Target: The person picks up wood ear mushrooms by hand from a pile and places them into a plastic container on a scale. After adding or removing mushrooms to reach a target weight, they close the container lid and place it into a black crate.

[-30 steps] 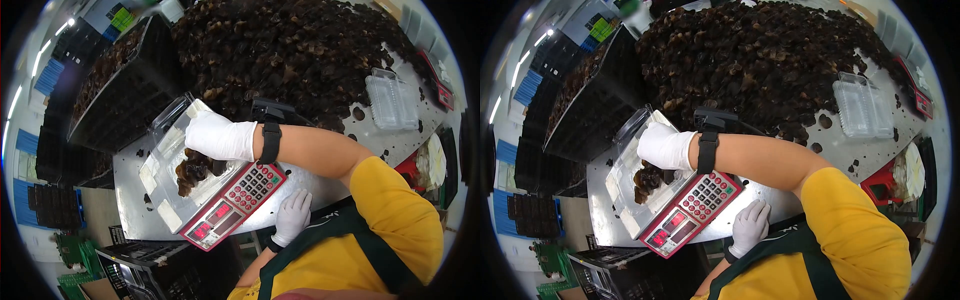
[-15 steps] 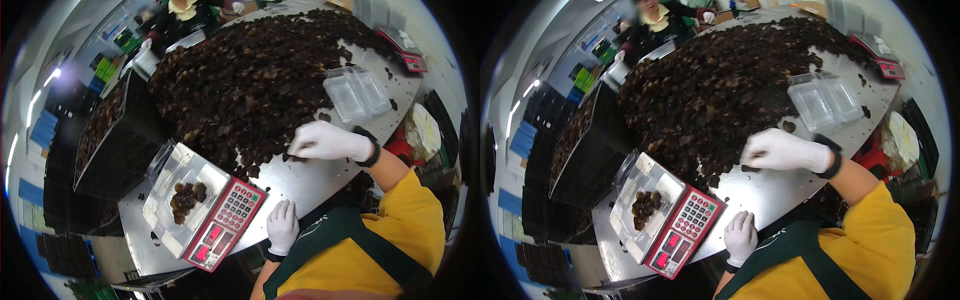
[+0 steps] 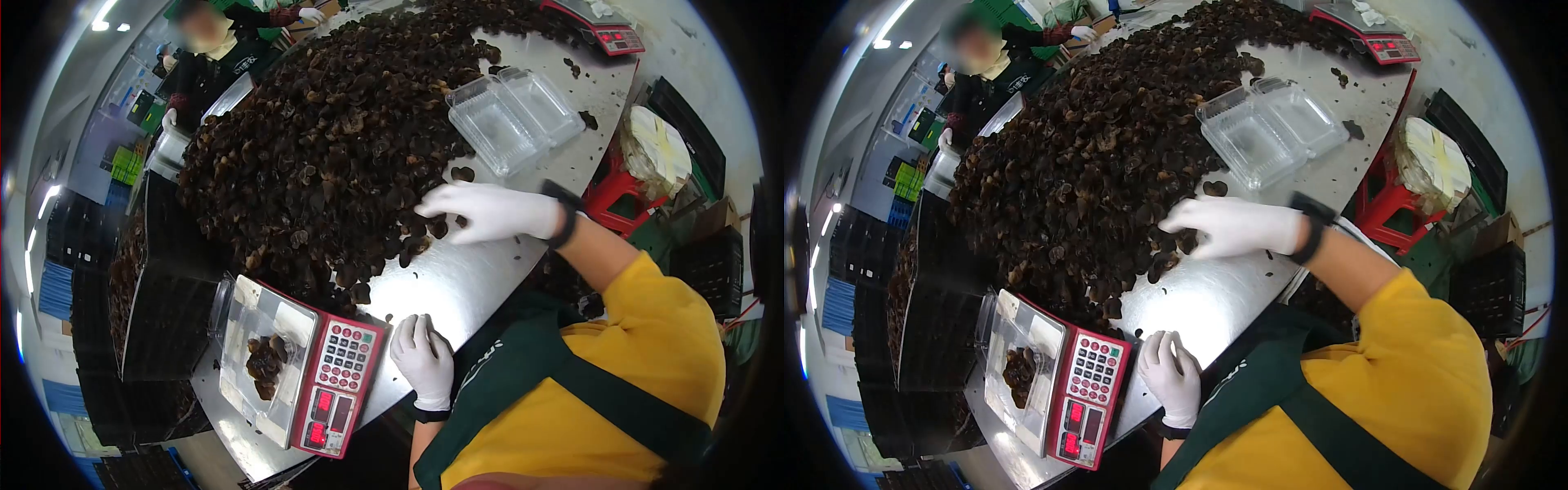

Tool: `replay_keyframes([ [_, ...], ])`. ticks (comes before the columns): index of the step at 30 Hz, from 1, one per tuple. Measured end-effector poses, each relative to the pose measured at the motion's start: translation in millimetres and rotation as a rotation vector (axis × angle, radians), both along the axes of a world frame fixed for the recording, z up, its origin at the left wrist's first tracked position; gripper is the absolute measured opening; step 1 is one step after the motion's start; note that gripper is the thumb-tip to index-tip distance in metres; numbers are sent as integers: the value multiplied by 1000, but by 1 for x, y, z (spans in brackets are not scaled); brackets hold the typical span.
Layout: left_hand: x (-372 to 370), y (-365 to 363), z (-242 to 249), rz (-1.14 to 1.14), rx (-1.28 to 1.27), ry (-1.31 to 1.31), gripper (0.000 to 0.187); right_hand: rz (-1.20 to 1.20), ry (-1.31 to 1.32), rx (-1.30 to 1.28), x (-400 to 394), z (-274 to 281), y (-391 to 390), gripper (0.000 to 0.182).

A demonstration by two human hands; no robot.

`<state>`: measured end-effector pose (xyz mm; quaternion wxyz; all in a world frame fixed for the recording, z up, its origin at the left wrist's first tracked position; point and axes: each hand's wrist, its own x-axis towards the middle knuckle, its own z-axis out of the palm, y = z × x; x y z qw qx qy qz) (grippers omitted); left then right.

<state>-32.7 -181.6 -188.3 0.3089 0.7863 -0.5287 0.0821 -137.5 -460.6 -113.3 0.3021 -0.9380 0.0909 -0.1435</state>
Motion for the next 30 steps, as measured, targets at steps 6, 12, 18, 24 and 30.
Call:
replay_keyframes([
  [6, -2, 1, -2, 11, 35, 12, 34, -226, -72, -170, 172, -18, -18, 85],
  [12, 0, 2, -6, -1, 69, -1, 34, 44, 26, -357, 196, -21, 8, 50],
  [18, 3, 2, -10, -38, 78, 1, 33, -183, -306, -230, 164, -58, -37, 14],
  [24, 1, 2, -6, -31, 49, 19, 32, -336, -319, -95, 170, -30, -66, 22],
  [30, 1, 4, -7, -27, 40, 18, 32, -54, -124, -348, 199, -12, -24, 51],
])
